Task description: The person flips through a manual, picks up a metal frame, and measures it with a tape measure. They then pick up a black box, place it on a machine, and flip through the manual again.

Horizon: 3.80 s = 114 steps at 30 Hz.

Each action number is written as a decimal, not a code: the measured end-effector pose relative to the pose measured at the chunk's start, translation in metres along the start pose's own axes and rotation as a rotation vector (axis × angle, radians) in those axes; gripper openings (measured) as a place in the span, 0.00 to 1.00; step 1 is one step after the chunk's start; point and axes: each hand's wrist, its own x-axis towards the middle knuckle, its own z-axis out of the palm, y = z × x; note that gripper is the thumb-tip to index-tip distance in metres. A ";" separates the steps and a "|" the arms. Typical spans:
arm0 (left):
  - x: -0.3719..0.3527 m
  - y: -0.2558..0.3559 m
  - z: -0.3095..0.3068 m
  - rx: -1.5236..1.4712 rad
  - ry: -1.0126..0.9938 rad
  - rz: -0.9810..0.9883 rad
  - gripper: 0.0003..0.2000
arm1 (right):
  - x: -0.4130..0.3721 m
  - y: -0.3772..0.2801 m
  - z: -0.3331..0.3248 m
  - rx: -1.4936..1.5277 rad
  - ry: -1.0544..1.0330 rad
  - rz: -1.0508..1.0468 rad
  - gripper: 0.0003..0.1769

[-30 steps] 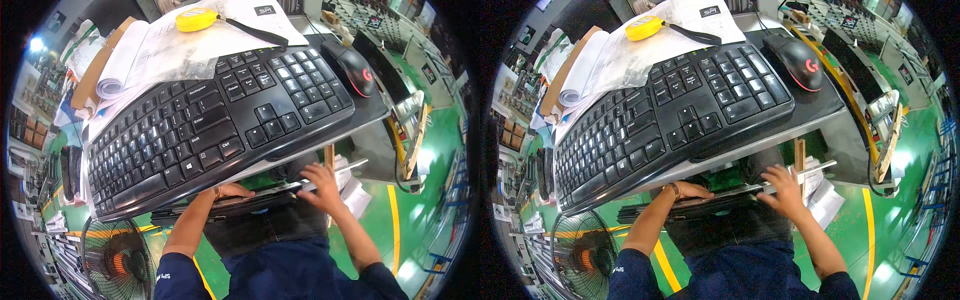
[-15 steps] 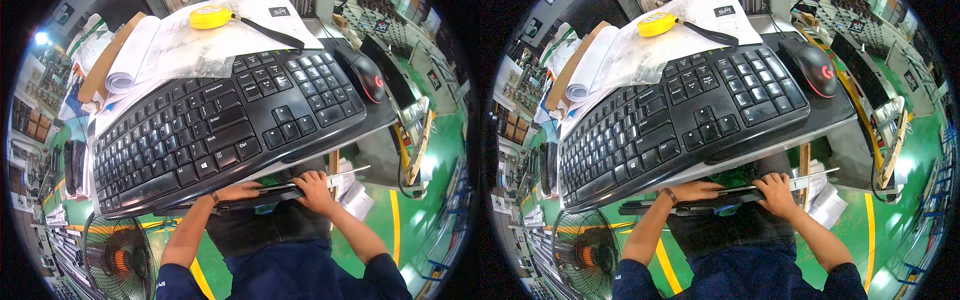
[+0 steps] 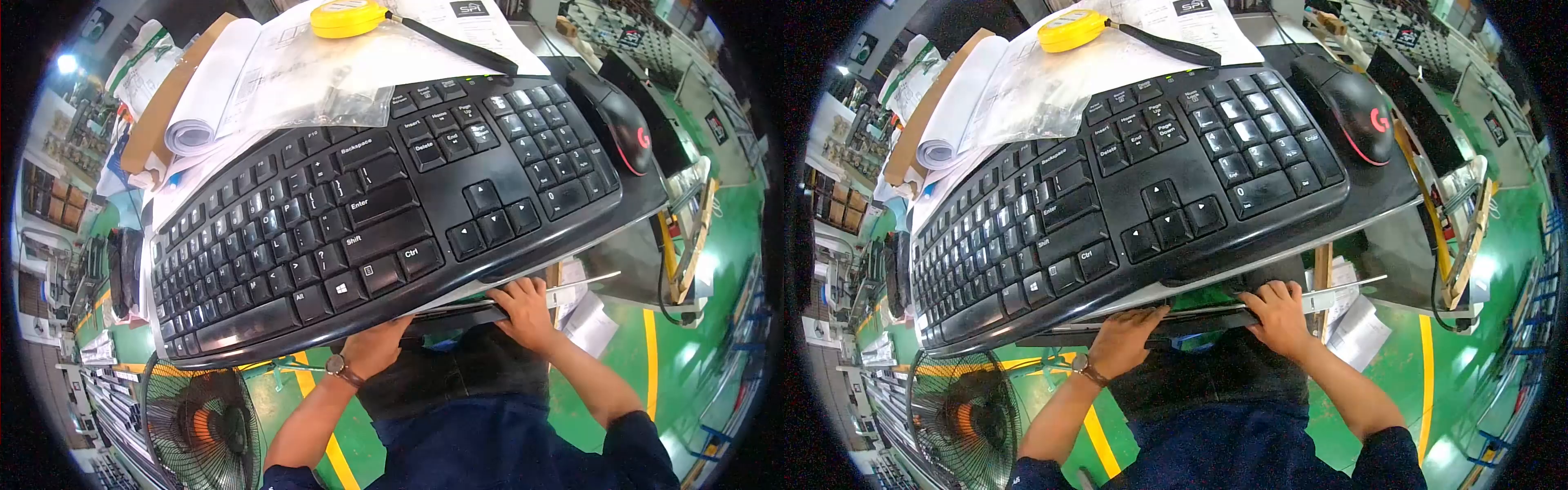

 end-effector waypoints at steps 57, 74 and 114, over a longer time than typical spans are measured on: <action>-0.114 -0.069 0.052 0.372 0.378 -0.211 0.26 | -0.022 0.038 -0.026 0.178 -0.171 -0.114 0.34; -0.104 -0.063 0.039 0.321 0.320 -0.276 0.30 | -0.025 0.036 -0.045 0.157 -0.112 -0.055 0.42; -0.137 -0.080 0.049 0.085 0.304 -0.345 0.26 | -0.043 0.056 -0.036 0.329 -0.249 0.143 0.31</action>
